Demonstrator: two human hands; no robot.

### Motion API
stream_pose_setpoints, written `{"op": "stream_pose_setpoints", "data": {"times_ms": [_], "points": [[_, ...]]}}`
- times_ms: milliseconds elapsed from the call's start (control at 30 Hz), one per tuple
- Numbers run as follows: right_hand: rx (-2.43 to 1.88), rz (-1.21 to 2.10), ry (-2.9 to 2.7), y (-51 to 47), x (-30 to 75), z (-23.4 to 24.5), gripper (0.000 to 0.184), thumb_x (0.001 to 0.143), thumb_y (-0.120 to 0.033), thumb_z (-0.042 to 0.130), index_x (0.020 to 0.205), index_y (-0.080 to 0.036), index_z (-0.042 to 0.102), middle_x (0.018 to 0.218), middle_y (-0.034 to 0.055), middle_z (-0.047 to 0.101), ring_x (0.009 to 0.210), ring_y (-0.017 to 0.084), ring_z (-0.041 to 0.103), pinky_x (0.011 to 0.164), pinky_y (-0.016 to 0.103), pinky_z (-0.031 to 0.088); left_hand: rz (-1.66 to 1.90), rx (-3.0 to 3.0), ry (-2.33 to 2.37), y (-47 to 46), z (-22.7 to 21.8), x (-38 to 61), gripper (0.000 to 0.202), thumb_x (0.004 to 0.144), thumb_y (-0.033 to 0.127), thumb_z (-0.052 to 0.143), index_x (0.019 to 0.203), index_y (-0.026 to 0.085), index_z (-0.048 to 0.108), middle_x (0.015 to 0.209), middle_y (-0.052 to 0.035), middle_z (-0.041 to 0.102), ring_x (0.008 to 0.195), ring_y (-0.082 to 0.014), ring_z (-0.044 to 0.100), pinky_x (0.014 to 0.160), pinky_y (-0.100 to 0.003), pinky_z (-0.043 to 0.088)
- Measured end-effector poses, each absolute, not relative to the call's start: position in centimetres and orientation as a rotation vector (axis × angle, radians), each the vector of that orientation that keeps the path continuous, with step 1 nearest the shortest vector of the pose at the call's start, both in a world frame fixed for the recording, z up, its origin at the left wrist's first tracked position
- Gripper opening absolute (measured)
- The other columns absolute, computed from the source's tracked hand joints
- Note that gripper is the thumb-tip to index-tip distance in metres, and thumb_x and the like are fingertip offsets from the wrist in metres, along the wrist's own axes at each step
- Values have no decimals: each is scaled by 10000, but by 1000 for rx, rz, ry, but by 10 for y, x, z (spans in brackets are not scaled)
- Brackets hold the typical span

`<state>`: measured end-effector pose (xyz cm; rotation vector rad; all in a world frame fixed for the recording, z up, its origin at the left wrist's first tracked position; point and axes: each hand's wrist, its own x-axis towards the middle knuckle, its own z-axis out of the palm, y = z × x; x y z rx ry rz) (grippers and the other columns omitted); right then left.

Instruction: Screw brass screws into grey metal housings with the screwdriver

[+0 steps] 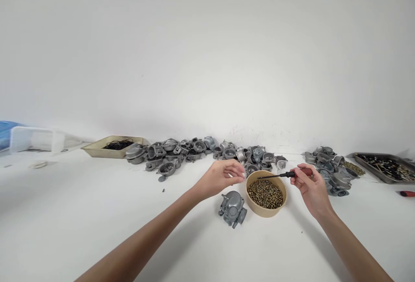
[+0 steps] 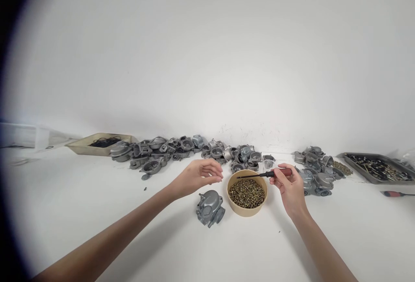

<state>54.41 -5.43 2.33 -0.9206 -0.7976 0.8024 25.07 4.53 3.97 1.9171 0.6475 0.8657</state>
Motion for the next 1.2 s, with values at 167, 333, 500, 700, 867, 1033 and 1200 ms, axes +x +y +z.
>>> {"op": "stream_pose_setpoints", "data": {"times_ms": [167, 333, 500, 700, 867, 1033, 1200], "points": [[-952, 766, -828, -52, 547, 18, 506, 583, -477, 1033, 874, -216, 712, 784, 26, 757, 583, 166, 677, 608, 321, 608, 909, 1936, 696, 34, 41, 192, 193, 811, 351, 839, 868, 187, 755, 865, -41, 781, 776, -189, 755, 707, -271, 624], [-1035, 714, -864, -47, 553, 8, 512, 630, -484, 1016, 933, -206, 711, 807, 32, 756, 601, 176, 694, 665, 353, 646, 810, 1928, 564, 25, 36, 173, 125, 843, 285, 836, 857, 184, 763, 852, -33, 781, 762, -174, 753, 696, -248, 620], [-1093, 666, -891, -44, 561, 2, 535, 647, -499, 1006, 972, -202, 702, 790, 16, 737, 616, 194, 720, 682, 356, 662, 677, 2010, 515, 21, 29, 180, 69, 883, 259, 794, 900, 196, 771, 865, -24, 798, 771, -157, 749, 705, -222, 592], [-1138, 628, -930, -46, 563, 2, 545, 672, -529, 988, 999, -201, 700, 833, 34, 751, 639, 204, 734, 706, 365, 674, 651, 2075, 543, 18, 25, 184, 71, 904, 270, 750, 914, 204, 775, 884, -23, 806, 791, -164, 754, 710, -227, 578], [-1175, 603, -952, -45, 564, 2, 560, 673, -552, 979, 1007, -201, 699, 839, 45, 756, 654, 222, 743, 704, 382, 681, 664, 2141, 536, 19, 24, 184, 91, 928, 278, 712, 938, 211, 771, 905, -23, 807, 817, -172, 759, 720, -238, 590], [-1199, 586, -969, -43, 566, 1, 581, 663, -569, 976, 1010, -196, 696, 818, 32, 742, 664, 230, 747, 712, 388, 682, 655, 2157, 543, 20, 22, 183, 105, 935, 294, 701, 944, 213, 768, 899, -24, 806, 816, -176, 760, 735, -251, 602], [-1216, 562, -1000, -43, 564, 1, 569, 675, -564, 968, 1006, -189, 694, 791, 29, 731, 653, 233, 738, 693, 388, 671, 649, 2166, 555, 18, 22, 185, 134, 944, 322, 696, 946, 210, 770, 903, -32, 807, 812, -179, 758, 730, -256, 608]]}}
